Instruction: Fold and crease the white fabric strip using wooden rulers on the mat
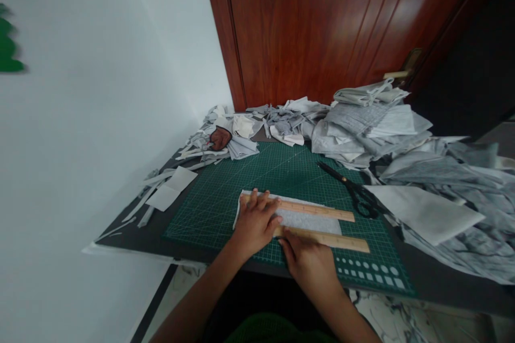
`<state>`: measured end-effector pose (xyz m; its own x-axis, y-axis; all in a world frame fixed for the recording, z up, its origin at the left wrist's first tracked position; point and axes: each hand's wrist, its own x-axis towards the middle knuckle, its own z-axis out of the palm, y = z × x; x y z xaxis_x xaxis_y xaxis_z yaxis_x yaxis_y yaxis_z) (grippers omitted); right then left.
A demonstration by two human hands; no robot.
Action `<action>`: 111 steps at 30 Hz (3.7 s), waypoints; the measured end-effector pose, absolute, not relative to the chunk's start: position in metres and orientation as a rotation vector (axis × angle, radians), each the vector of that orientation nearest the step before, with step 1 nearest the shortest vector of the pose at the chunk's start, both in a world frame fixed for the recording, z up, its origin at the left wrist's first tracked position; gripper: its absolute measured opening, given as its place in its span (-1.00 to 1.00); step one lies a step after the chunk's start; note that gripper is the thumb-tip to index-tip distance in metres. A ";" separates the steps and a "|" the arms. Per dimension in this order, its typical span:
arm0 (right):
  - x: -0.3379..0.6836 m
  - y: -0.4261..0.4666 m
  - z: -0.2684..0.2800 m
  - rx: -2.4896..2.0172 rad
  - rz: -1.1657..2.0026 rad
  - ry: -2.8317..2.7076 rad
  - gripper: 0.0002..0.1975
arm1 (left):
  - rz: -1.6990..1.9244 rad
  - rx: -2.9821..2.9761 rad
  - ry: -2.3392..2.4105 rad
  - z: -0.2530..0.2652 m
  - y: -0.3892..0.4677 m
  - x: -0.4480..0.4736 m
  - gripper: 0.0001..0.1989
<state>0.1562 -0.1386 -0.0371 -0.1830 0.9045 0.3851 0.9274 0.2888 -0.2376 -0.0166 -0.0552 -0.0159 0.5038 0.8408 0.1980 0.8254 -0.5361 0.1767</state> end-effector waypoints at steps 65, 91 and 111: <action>0.250 -0.098 -0.038 -2.152 -0.036 -1.948 -0.60 | 0.472 2.583 1.591 -0.028 -0.069 0.003 -0.35; 0.274 -0.098 -0.029 -2.136 0.263 -1.801 -0.62 | 0.625 2.582 1.587 -0.016 -0.066 0.005 -0.58; 0.305 -0.095 -0.040 -2.166 0.236 -1.663 -0.63 | 0.582 2.606 1.616 -0.017 -0.064 0.006 -0.59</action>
<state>0.3051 -0.0946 -0.0403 0.2788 0.9545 0.1061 0.8872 -0.2136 -0.4090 0.0061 -0.0642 -0.0174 0.3943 0.8683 0.3009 0.8607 -0.4637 0.2102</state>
